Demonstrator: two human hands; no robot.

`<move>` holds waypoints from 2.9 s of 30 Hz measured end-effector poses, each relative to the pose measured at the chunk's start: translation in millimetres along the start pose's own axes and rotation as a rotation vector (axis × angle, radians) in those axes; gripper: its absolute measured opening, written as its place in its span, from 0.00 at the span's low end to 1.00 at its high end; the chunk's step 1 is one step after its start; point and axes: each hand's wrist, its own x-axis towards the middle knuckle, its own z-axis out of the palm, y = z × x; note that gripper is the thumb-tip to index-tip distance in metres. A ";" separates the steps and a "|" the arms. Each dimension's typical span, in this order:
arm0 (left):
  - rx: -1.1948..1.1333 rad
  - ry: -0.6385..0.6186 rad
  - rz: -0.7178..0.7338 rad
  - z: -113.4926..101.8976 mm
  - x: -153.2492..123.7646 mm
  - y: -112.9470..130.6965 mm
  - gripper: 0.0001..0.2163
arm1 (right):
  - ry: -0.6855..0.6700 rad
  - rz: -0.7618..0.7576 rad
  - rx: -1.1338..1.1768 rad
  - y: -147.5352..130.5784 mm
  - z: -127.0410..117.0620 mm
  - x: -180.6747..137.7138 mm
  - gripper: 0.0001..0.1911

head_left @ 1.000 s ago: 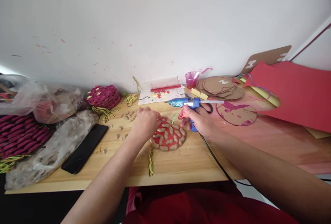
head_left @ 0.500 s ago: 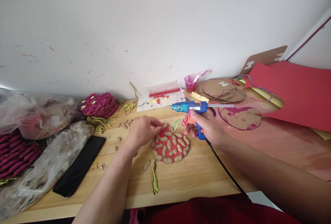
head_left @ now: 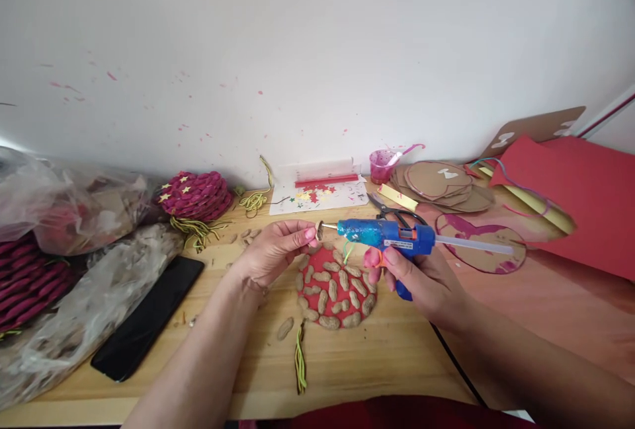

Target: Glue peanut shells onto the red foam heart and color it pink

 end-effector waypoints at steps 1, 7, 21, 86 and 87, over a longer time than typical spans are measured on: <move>-0.009 -0.004 -0.004 -0.6 0.2 -0.7 0.19 | -0.003 -0.008 0.004 -0.2 0.3 -0.3 0.17; -0.024 -0.075 0.017 -3.8 1.3 -2.7 0.17 | -0.010 -0.001 0.021 -3.2 1.0 0.5 0.17; -0.014 -0.112 0.020 -2.2 0.1 -4.5 0.17 | -0.009 -0.002 0.007 -6.5 1.9 0.4 0.19; -0.004 -0.122 0.047 -3.6 -0.5 -2.8 0.19 | 0.000 -0.054 -0.068 -6.3 -0.5 3.0 0.20; -0.004 -0.118 0.047 -3.4 -0.6 -2.6 0.19 | -0.001 -0.054 -0.068 -6.0 -0.5 3.0 0.20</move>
